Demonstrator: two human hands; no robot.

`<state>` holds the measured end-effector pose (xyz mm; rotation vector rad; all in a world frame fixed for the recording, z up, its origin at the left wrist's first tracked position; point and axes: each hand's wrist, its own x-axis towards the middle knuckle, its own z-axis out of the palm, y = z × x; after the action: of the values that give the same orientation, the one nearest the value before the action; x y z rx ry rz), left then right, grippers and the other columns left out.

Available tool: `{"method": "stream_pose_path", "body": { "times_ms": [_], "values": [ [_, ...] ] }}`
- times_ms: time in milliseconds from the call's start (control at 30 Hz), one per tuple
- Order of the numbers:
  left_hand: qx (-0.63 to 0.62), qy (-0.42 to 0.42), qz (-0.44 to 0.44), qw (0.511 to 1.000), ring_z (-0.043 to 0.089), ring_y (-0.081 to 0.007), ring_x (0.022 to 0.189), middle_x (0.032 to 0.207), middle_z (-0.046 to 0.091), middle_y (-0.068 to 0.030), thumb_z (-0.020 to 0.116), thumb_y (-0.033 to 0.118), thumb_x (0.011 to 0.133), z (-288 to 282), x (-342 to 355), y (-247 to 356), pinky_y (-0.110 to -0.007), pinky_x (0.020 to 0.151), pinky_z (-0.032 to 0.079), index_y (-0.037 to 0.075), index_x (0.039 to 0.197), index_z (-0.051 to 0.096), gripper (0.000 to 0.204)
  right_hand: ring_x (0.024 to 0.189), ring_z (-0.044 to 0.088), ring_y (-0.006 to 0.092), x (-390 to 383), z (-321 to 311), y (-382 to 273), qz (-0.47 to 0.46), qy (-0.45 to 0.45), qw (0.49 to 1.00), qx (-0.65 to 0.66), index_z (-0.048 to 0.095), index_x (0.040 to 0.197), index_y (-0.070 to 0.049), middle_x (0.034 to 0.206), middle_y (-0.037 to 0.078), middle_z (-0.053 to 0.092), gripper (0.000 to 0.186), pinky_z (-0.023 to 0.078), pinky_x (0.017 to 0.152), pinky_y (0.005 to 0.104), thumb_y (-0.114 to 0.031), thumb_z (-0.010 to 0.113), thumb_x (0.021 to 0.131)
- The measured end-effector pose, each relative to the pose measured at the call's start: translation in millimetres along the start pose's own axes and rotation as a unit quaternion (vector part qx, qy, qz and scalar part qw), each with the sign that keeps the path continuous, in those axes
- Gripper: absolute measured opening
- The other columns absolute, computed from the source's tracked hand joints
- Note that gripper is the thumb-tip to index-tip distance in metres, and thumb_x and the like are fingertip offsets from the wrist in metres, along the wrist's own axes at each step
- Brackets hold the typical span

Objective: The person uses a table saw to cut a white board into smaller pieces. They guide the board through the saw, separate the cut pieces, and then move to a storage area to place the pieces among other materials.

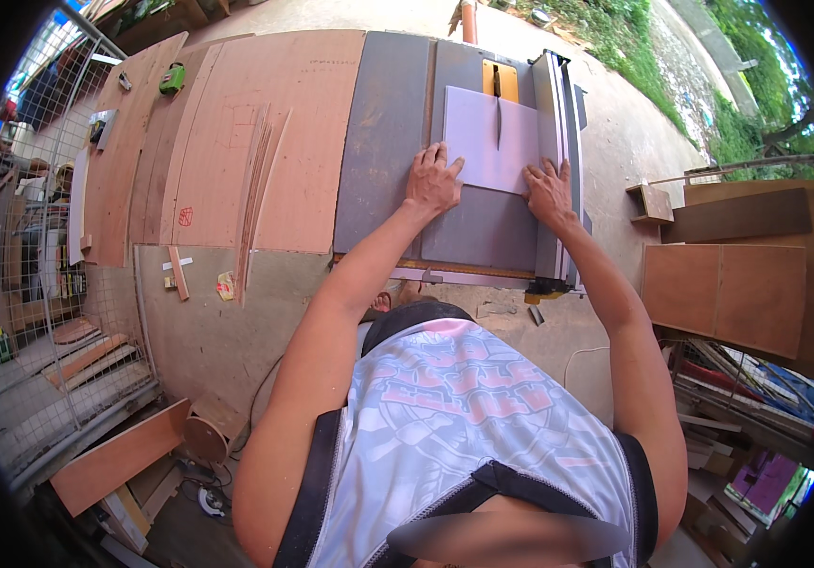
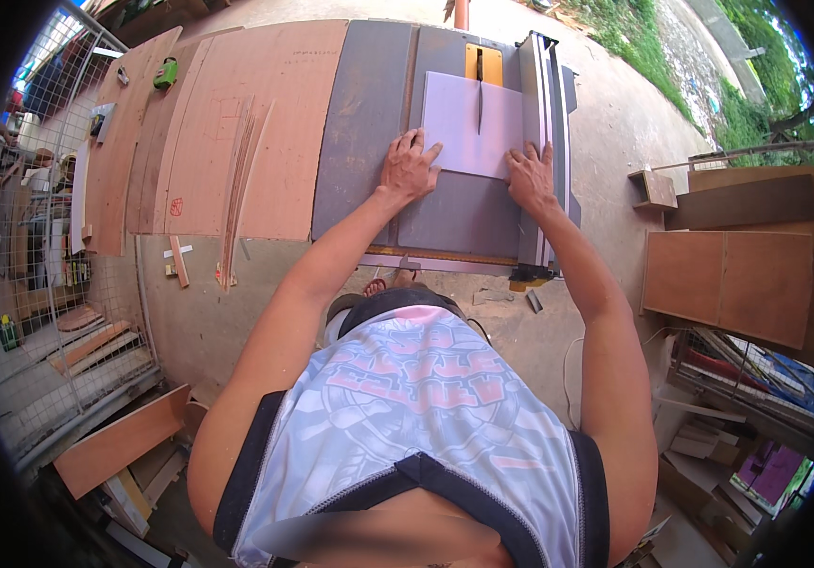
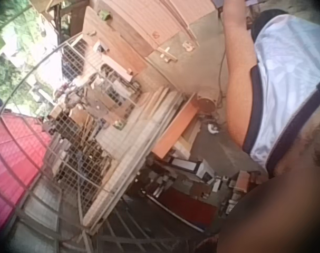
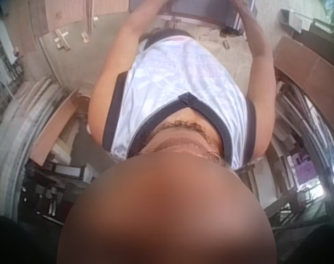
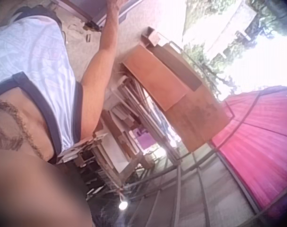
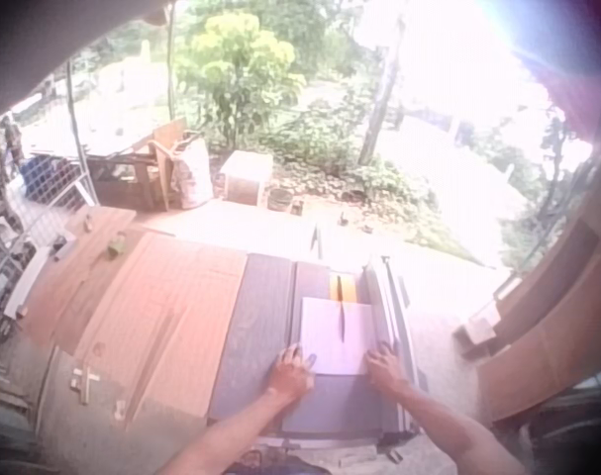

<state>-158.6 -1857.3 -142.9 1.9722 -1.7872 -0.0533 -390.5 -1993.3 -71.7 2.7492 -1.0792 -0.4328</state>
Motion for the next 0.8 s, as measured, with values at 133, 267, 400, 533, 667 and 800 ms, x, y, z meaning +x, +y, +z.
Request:
{"method": "stream_pose_path", "body": {
  "times_ms": [133, 267, 400, 533, 667, 800],
  "values": [
    [0.003, 0.005, 0.003, 1.000, 0.046, -0.0384, 0.138, 0.142, 0.055, -0.0287, 0.069, 0.030, 0.087, 1.2, 2.7, -1.4, -0.048, 0.115, 0.034, 0.014, 0.133, 0.068, 0.049, 0.148, 0.038, 0.0299, 1.9, -4.2, -0.5, 0.000, 0.001, 1.000, 0.001, 0.061, 0.140, -0.009, 0.148, 0.005, 0.057, 0.054, 0.015, 0.123, 0.0645, -0.022, 0.073, 0.090],
    [0.003, 0.005, -0.006, 1.000, 0.045, -0.0372, 0.139, 0.144, 0.055, -0.0270, 0.068, 0.031, 0.088, 1.3, 6.3, -2.2, -0.047, 0.115, 0.034, 0.015, 0.134, 0.067, 0.049, 0.148, 0.038, 0.0301, 5.5, -5.6, 0.8, -0.001, -0.001, 1.000, -0.002, 0.061, 0.140, -0.009, 0.148, 0.005, 0.058, 0.053, 0.015, 0.123, 0.0645, -0.022, 0.072, 0.090],
    [-0.008, -0.009, -0.014, 1.000, 0.044, -0.0362, 0.141, 0.147, 0.053, -0.0253, 0.067, 0.031, 0.089, 0.6, 7.8, -2.4, -0.047, 0.116, 0.034, 0.017, 0.135, 0.067, 0.048, 0.149, 0.037, 0.0299, 7.8, -1.1, 2.7, -0.005, 0.008, 1.000, -0.014, 0.060, 0.141, -0.009, 0.147, 0.005, 0.058, 0.054, 0.015, 0.123, 0.0646, -0.022, 0.072, 0.090],
    [-0.002, -0.009, -0.017, 1.000, 0.044, -0.0355, 0.141, 0.148, 0.052, -0.0247, 0.066, 0.030, 0.089, 0.1, 9.7, -2.1, -0.046, 0.116, 0.033, 0.016, 0.135, 0.067, 0.048, 0.145, 0.042, 0.0316, 11.6, 5.4, 6.0, -0.012, 0.036, 0.999, 0.004, 0.062, 0.136, -0.009, 0.145, 0.004, 0.060, 0.054, 0.015, 0.123, 0.0659, -0.020, 0.076, 0.084],
    [-0.008, -0.005, -0.021, 1.000, 0.045, -0.0351, 0.141, 0.147, 0.053, -0.0249, 0.063, 0.027, 0.088, 0.2, 11.5, -2.1, -0.044, 0.118, 0.031, 0.014, 0.135, 0.067, 0.048, 0.145, 0.042, 0.0315, 14.5, 7.9, 7.6, -0.014, 0.039, 0.999, 0.005, 0.062, 0.136, -0.009, 0.144, 0.004, 0.061, 0.054, 0.015, 0.123, 0.0659, -0.020, 0.076, 0.085],
    [-0.002, -0.005, -0.017, 1.000, 0.045, -0.0350, 0.141, 0.146, 0.053, -0.0246, 0.063, 0.027, 0.089, 1.3, 13.6, -3.6, -0.044, 0.118, 0.032, 0.014, 0.135, 0.067, 0.048, 0.145, 0.042, 0.0317, 15.4, 4.7, 7.3, -0.014, 0.040, 0.999, 0.005, 0.062, 0.136, -0.008, 0.143, 0.004, 0.061, 0.054, 0.015, 0.123, 0.0658, -0.020, 0.076, 0.085]
  ]
}}
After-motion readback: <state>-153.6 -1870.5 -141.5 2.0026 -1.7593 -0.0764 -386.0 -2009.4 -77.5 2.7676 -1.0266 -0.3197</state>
